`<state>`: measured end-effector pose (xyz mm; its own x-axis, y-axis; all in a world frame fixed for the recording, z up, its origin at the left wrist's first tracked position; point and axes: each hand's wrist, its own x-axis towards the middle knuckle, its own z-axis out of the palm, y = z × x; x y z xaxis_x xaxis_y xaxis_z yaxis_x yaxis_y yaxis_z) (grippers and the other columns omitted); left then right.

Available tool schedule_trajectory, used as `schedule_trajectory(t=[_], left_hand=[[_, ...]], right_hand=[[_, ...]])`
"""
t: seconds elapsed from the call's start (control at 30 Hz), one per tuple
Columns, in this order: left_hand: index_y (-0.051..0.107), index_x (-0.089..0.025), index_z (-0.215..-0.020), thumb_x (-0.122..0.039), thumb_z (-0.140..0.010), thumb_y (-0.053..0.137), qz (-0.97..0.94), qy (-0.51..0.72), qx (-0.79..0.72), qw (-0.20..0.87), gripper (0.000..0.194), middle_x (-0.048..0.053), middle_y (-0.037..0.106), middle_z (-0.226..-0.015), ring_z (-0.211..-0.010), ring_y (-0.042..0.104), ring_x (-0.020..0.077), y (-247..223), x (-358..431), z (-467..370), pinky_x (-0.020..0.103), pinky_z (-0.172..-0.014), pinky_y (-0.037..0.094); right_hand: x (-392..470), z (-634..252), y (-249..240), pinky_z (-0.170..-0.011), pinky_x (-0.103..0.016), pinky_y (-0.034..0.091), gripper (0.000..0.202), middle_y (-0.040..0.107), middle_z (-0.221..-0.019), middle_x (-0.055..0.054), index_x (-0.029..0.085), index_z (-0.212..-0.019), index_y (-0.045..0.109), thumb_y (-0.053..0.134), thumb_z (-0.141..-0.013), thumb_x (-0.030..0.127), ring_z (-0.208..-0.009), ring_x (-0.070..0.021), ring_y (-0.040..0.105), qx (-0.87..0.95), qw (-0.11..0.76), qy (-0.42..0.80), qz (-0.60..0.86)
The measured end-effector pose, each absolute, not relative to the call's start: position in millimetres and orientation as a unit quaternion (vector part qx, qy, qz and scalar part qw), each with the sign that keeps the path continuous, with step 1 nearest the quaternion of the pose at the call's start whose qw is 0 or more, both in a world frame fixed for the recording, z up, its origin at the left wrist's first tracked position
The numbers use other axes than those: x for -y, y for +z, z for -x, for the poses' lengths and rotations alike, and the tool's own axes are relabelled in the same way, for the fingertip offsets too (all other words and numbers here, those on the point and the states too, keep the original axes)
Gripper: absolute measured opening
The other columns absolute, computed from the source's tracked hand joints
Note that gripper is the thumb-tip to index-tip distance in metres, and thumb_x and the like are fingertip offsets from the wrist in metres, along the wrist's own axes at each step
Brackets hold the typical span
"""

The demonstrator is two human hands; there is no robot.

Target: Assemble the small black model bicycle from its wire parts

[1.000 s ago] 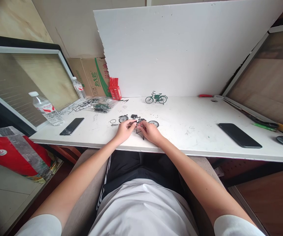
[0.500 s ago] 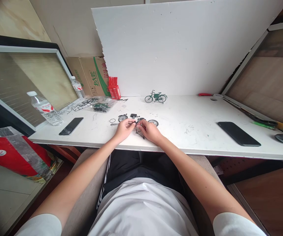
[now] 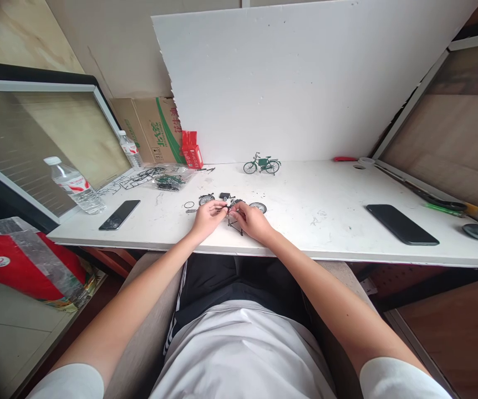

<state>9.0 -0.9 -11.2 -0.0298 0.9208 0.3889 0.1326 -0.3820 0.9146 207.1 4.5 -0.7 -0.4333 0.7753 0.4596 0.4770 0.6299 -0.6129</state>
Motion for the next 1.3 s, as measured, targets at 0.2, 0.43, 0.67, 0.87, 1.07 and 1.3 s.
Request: schedule_trajectory(t=[0.2,0.43,0.67,0.87,1.07,1.3], left_hand=[[0.076,-0.012,-0.109,-0.027,-0.084,0.082,-0.574,0.566,-0.431,0.406,0.03,0.017,0.079,-0.114,-0.098,0.078,0.0248,-13,-2,-9,0.042,-0.096,0.062],[0.077,-0.012,-0.111,-0.026,-0.079,0.088,-0.58,0.567,-0.417,0.41,0.037,0.018,0.078,-0.122,-0.107,0.077,0.0275,-12,0,-9,0.044,-0.101,0.062],[0.077,-0.01,-0.108,-0.032,-0.08,0.089,-0.529,0.576,-0.423,0.458,0.038,0.019,0.08,-0.112,-0.105,0.077,0.0302,-13,-3,-9,0.05,-0.103,0.06],[0.075,-0.012,-0.113,-0.037,-0.081,0.087,-0.463,0.597,-0.363,0.545,0.042,0.015,0.079,-0.114,-0.108,0.076,0.0275,-1,2,-8,0.05,-0.108,0.056],[0.073,-0.012,-0.114,-0.038,-0.08,0.089,-0.468,0.612,-0.356,0.529,0.046,0.015,0.081,-0.11,-0.105,0.079,0.0285,16,4,-5,0.045,-0.104,0.057],[0.078,-0.012,-0.109,-0.044,-0.082,0.087,-0.548,0.546,-0.367,0.517,0.042,0.013,0.081,-0.105,-0.097,0.078,0.025,28,15,-7,0.039,-0.094,0.059]], right_hand=[[-4,-208,1,-0.06,-0.028,0.033,0.03,0.052,-0.063,0.004,0.021,-0.107,0.066,0.052,-0.105,0.048,-0.056,-0.0152,0.043,0.804,0.407,0.197,0.387],[-3,-207,2,-0.06,-0.028,0.034,0.028,0.063,-0.071,0.001,0.022,-0.109,0.064,0.052,-0.106,0.046,-0.057,-0.0153,0.048,0.821,0.381,0.194,0.379],[0,-207,1,-0.063,-0.029,0.038,0.027,0.07,-0.078,-0.005,0.02,-0.109,0.065,0.051,-0.106,0.044,-0.06,-0.0188,0.056,0.845,0.336,0.156,0.387],[3,-207,4,-0.062,-0.029,0.037,0.029,0.066,-0.074,-0.002,0.021,-0.108,0.066,0.051,-0.107,0.046,-0.059,-0.0171,0.052,0.841,0.359,0.154,0.375],[6,-213,30,-0.055,-0.03,0.031,0.039,0.044,-0.065,0.003,0.022,-0.103,0.065,0.058,-0.102,0.061,-0.056,-0.0146,0.039,0.717,0.535,0.249,0.371],[0,-219,49,-0.05,-0.029,0.022,0.05,0.033,-0.061,0.008,0.023,-0.101,0.063,0.078,-0.085,0.068,-0.051,-0.0105,0.023,0.609,0.549,0.449,0.356]])
